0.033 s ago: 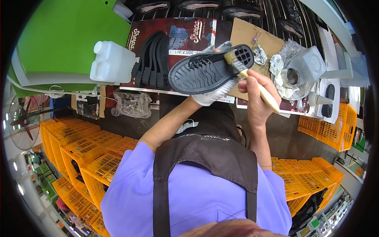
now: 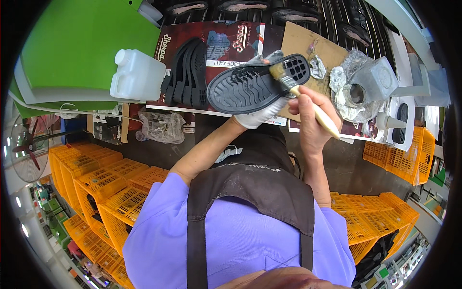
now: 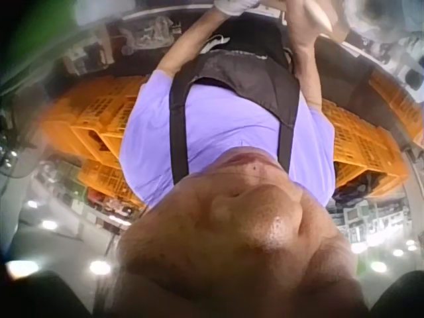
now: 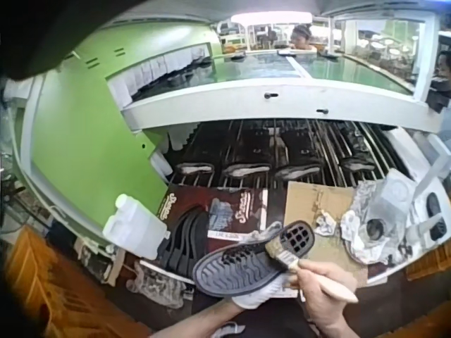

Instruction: The person uses a paintbrush to apply a dark coating to the soles of black shoes. They repeatedly dip the brush into a container and paint the textured surface of the soles, handling the shoes one at a time and placing them on a workbench.

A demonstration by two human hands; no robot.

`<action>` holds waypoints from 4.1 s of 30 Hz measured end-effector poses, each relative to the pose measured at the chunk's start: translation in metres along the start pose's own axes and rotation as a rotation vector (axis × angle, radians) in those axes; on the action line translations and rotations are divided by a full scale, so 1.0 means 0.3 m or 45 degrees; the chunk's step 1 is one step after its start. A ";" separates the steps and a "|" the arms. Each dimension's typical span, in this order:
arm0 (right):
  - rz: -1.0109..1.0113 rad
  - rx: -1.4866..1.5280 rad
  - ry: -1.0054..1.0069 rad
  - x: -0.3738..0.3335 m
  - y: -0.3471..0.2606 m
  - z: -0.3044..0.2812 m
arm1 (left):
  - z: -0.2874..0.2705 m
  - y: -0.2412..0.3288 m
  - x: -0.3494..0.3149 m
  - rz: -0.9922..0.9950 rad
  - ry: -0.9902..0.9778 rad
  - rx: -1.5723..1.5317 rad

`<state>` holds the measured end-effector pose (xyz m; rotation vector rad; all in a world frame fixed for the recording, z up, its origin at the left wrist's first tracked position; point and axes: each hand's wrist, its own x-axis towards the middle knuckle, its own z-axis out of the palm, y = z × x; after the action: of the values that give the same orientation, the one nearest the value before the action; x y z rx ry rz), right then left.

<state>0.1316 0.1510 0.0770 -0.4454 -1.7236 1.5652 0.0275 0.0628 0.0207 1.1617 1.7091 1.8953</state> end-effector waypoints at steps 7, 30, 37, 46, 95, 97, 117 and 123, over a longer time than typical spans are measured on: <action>0.111 0.195 -0.130 -0.033 -0.007 0.071 | 0.009 -0.106 -0.049 -0.162 0.063 -0.591; 0.349 0.276 -0.429 0.005 -0.057 0.080 | -0.047 -0.089 -0.116 -0.255 -0.537 -0.160; 0.278 0.189 -0.541 0.046 -0.045 0.052 | -0.088 -0.002 -0.090 -0.259 -0.814 0.065; 0.343 0.107 -0.545 0.114 0.009 0.026 | -0.161 0.047 -0.062 -0.286 -0.978 -0.156; 0.457 0.164 -0.643 0.002 0.007 0.063 | -0.180 -0.084 -0.111 -0.662 0.241 -1.421; 0.464 0.156 -0.675 0.004 -0.001 0.062 | -0.179 -0.088 -0.106 -0.673 0.278 -1.449; 0.554 0.140 -0.971 0.078 -0.065 0.081 | -0.235 0.035 -0.112 -0.780 -0.059 -1.418; 0.539 0.096 -1.111 0.108 -0.045 0.078 | -0.278 -0.056 -0.112 -1.050 -0.440 -1.546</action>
<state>0.0966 0.1546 0.1002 -0.0688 -2.2862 2.3484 -0.0188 -0.0129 -0.0020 0.1896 0.4413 1.5423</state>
